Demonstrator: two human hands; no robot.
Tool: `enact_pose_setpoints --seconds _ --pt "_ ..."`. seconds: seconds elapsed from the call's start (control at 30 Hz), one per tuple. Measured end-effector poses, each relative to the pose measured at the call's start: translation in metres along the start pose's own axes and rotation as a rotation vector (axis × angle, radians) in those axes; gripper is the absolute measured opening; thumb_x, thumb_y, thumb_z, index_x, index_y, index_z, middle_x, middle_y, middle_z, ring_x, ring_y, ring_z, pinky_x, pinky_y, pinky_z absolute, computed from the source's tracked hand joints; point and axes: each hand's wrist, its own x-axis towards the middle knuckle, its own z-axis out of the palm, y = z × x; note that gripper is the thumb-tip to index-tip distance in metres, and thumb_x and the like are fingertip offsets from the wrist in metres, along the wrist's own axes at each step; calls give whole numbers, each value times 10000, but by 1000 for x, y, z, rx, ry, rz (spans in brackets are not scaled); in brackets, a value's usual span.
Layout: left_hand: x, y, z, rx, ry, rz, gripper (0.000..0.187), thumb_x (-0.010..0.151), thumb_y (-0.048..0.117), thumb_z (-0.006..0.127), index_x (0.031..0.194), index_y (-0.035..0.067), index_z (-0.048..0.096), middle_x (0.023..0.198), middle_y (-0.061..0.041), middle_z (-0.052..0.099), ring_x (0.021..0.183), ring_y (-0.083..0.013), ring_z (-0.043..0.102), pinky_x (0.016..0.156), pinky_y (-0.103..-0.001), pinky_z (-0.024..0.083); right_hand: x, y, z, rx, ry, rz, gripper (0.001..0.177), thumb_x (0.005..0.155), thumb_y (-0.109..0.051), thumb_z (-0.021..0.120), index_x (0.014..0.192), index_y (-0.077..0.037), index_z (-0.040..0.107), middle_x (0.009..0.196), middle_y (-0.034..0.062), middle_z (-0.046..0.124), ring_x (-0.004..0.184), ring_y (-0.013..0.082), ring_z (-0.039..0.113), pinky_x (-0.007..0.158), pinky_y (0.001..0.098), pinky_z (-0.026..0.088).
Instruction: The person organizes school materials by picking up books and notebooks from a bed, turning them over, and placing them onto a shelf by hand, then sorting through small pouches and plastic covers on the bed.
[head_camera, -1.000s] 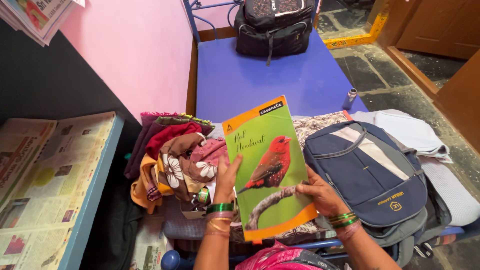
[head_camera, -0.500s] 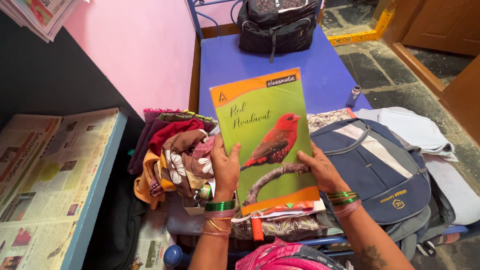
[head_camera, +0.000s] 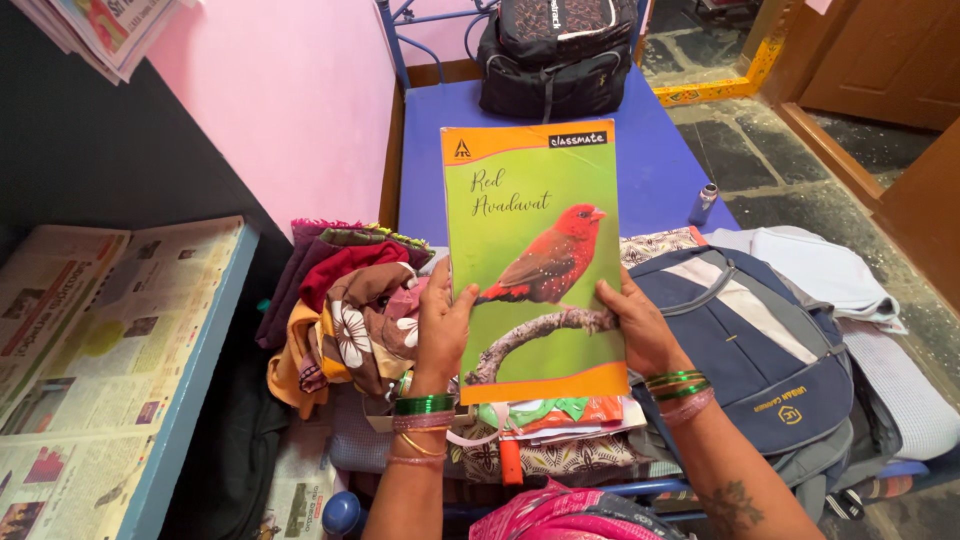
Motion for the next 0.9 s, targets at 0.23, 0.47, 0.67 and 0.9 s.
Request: enact_pose_setpoints --seconds 0.23,0.47,0.67,0.9 --pt "-19 24 19 350 33 255 445 960 -70 556 1404 -67 523 1307 -165 675 1205 -194 635 1033 -290 479 -6 5 -11 -84 -23 14 458 997 -129 564 1440 -44 487 1342 111 625 1158 225 661 986 423 593" --pt "-59 -4 43 1372 364 460 855 1042 528 471 1590 -83 231 1632 -329 286 1505 -462 292 1189 -690 155 -10 30 -30 -43 -13 -1 453 944 -65 618 1387 -15 533 1274 127 670 1093 233 688 941 417 583" --pt "-68 -25 43 1605 144 475 812 992 708 223 1620 197 296 1707 -164 127 1505 -538 110 1137 -762 16 -16 48 -39 -29 -32 68 427 937 -43 628 1358 7 573 1239 143 696 1058 231 696 912 378 586" --pt "-60 -34 61 1548 -100 476 819 1023 682 220 1668 180 191 1749 -42 129 1586 -335 200 1217 -729 35 -21 78 -47 -348 -101 49 352 972 -50 630 1304 68 641 1220 89 706 1055 151 680 911 329 561"
